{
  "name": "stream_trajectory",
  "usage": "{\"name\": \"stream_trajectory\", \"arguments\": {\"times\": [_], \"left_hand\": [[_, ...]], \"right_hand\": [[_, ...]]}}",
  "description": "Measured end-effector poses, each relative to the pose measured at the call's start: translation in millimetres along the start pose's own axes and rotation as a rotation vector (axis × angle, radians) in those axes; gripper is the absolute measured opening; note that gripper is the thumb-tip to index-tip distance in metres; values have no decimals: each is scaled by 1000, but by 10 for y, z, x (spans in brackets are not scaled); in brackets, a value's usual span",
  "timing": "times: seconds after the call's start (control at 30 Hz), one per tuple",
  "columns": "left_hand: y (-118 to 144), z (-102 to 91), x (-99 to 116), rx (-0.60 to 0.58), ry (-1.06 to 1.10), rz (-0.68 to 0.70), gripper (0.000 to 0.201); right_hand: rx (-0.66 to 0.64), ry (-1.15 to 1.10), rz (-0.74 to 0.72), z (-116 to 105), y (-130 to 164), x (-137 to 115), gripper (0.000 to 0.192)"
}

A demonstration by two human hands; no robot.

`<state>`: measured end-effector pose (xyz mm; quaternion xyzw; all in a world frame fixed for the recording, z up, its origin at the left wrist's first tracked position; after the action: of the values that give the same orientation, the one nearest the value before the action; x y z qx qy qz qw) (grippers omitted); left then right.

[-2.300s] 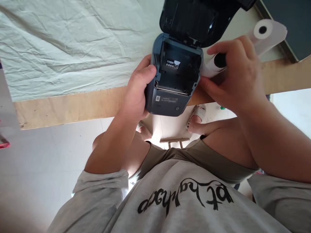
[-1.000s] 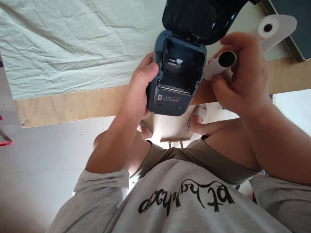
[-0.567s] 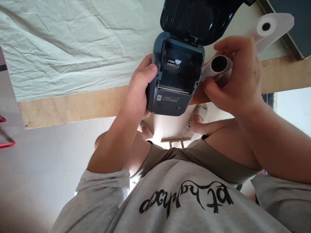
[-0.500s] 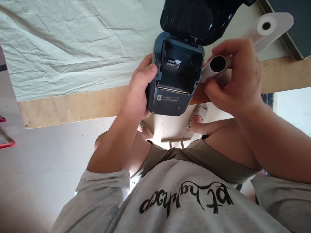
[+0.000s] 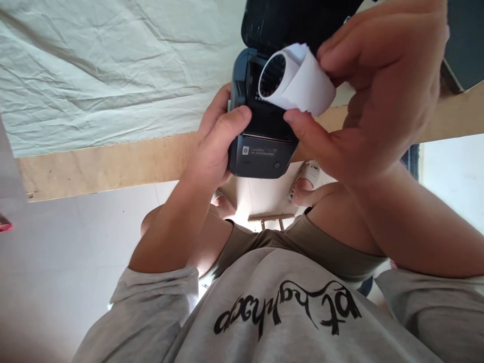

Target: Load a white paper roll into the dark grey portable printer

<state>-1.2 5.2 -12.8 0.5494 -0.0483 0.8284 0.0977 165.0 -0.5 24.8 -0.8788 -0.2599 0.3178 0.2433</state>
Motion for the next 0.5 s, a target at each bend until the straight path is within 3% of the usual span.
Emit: {"name": "stream_trajectory", "arguments": {"times": [0.1,0.23,0.33,0.4,0.5], "left_hand": [[15,15,0,-17,10,-11,29],[21,40,32,-45,9,73,27],[-54,-56,-13,-126,65,143,36],[-119,-151,-66,-271,50,183,57],[-156,-241,-107,-271,-5,161,80]], "right_hand": [[15,162,-74,16,-74,-31,13],[-39,183,-22,14,-72,-70,12],[-40,173,-70,21,-19,-129,9],[-57,128,-140,42,20,-147,9],[-99,34,-238,60,68,-104,16]]}}
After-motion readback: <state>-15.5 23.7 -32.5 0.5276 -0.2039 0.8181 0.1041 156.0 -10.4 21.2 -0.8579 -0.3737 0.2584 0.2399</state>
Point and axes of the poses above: each hand's wrist, its own y-axis away from the middle knuckle, its own z-axis out of the palm, x = y × z, the point moved 1 cm from there along -y, towards the middle knuckle, and after that the axes turned 1 degree about z, right-handed, at the moved point
